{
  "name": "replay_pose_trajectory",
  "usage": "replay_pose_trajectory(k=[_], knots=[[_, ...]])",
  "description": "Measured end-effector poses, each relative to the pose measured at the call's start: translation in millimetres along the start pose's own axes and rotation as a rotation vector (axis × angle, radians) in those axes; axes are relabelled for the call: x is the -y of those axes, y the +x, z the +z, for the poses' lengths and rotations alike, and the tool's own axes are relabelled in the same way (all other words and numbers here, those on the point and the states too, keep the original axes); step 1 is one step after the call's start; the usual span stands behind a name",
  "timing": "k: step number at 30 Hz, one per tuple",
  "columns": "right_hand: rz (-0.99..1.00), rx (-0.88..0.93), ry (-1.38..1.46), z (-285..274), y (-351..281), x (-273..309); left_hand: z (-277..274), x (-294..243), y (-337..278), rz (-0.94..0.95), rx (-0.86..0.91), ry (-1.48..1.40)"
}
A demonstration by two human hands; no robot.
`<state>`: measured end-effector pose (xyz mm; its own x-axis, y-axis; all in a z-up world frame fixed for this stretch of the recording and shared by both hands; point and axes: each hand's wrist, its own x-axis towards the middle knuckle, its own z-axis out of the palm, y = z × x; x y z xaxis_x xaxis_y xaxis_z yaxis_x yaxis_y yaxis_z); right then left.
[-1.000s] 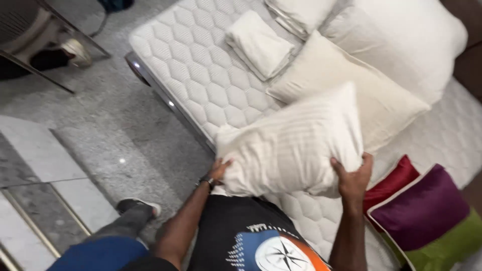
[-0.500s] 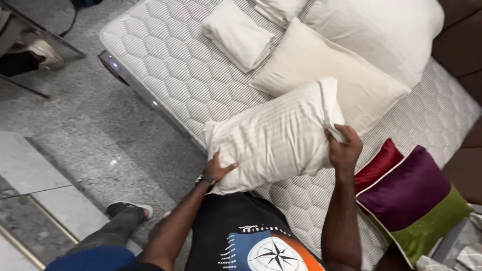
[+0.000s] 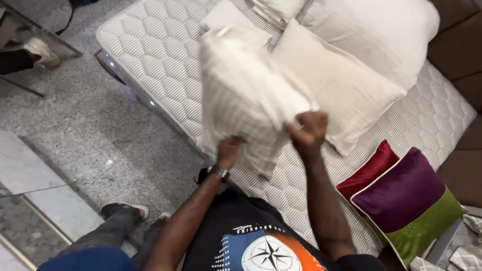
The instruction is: The person places a pillow inside a white pillowcase on a bed, smoothing the fabric and adjusting the corners. They then handle a decorative pillow with purple and green sections, placing it on the bed. Finally, they pick up another pillow and begin inserting it into a white pillowcase.
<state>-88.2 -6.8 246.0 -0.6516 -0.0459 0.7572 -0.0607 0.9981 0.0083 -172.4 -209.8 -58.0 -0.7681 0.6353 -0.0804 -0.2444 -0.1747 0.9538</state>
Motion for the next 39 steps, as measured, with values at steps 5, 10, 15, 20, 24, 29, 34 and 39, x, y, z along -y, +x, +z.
replay_pose_trajectory(k=[5,10,15,20,24,29,34,39], knots=[[-0.046,0.003,0.082,15.6,-25.0,63.4,-32.5,-200.9,20.9,0.144,-0.585,0.016],[-0.144,0.068,0.234,-4.3,-6.7,100.1,-39.2,-309.3,45.2,0.541,-0.54,0.686],[-0.127,0.045,0.297,-2.9,-17.4,99.5,-60.3,-317.1,61.9,0.465,-0.587,0.664],[-0.07,0.033,0.247,-16.8,-15.1,93.6,-84.9,-314.8,75.8,0.336,-0.508,0.671],[0.129,-0.005,0.082,-20.5,-37.5,92.6,-94.7,-318.3,68.5,0.256,-0.226,0.29],[0.392,-0.065,0.145,-18.8,-57.9,81.7,-100.6,-287.6,76.6,0.038,-0.254,0.211],[0.539,-0.056,0.249,-21.5,-73.6,87.1,-107.3,-258.6,70.8,-0.022,-0.241,-0.001],[0.717,-0.075,0.42,-17.7,-68.8,72.1,-93.7,-278.5,64.7,-0.258,-0.326,-0.237]])
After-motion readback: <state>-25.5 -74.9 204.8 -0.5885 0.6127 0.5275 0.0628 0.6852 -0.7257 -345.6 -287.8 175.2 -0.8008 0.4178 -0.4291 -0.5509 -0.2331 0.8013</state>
